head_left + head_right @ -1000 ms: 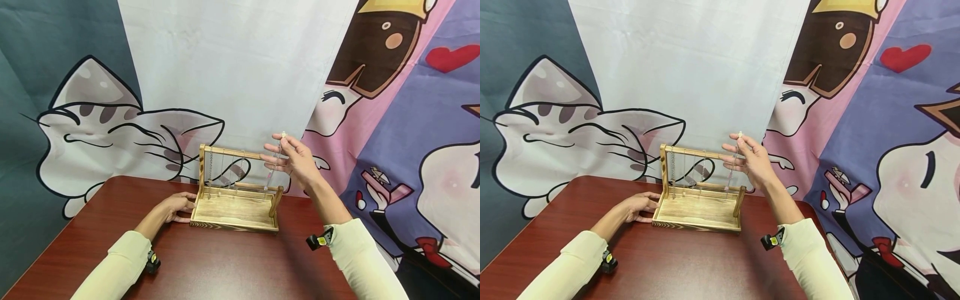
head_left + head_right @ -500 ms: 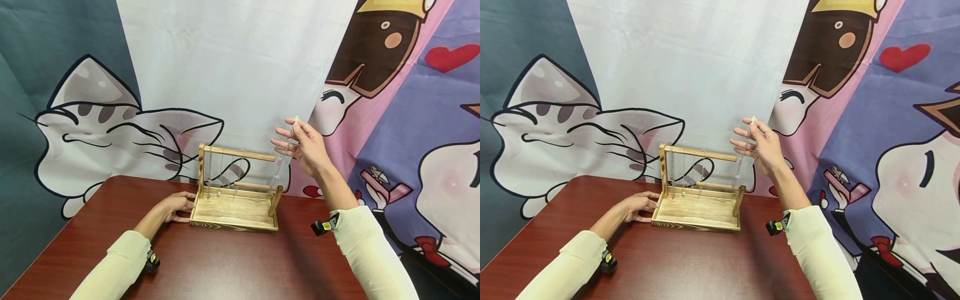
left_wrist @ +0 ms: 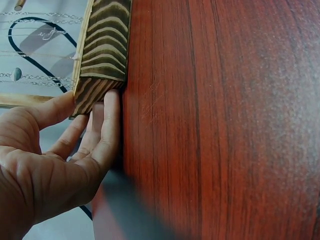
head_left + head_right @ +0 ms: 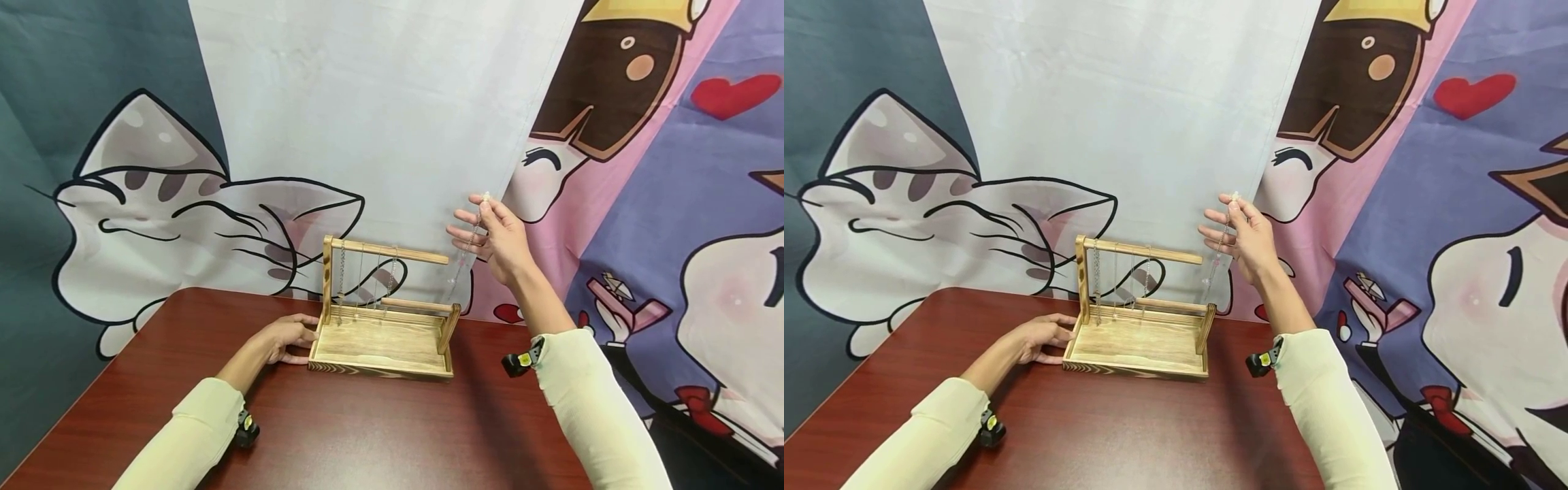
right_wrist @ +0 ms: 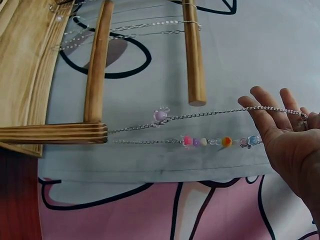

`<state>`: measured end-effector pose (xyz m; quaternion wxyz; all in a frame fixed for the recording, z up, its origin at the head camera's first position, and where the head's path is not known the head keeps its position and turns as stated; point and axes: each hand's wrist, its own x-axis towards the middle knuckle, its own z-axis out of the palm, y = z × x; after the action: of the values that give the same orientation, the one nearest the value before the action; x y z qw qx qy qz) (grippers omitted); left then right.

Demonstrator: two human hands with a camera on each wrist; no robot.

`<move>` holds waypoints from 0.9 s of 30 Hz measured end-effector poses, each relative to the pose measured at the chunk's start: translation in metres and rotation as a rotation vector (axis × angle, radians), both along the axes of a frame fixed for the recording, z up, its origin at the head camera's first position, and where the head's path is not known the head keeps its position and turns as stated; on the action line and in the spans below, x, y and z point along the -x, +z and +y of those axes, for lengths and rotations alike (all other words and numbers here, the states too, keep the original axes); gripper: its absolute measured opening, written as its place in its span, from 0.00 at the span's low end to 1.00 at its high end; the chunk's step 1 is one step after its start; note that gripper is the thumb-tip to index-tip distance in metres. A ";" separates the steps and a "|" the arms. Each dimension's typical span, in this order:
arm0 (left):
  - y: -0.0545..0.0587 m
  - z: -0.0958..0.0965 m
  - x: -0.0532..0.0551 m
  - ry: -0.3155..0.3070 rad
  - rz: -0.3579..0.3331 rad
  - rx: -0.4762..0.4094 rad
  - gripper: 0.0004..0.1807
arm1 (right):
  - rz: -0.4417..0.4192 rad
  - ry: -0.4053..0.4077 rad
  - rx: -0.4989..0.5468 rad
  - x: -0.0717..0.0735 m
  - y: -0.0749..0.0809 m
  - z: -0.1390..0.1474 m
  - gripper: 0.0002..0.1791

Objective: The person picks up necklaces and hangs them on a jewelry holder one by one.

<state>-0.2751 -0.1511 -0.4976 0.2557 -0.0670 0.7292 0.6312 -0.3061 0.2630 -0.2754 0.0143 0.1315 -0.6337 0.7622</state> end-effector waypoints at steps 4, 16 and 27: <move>0.001 0.000 0.000 -0.004 0.003 0.001 0.34 | 0.005 -0.003 -0.019 0.004 -0.006 -0.003 0.26; 0.001 0.000 -0.001 0.001 0.006 0.001 0.34 | -0.030 0.019 -0.097 0.005 -0.022 -0.023 0.28; 0.000 0.000 -0.003 0.000 0.017 -0.015 0.34 | -0.045 0.069 -0.103 0.003 -0.032 -0.043 0.29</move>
<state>-0.2722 -0.1512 -0.4979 0.2499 -0.0595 0.7266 0.6372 -0.3088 0.2199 -0.3078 -0.0331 0.1367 -0.6671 0.7316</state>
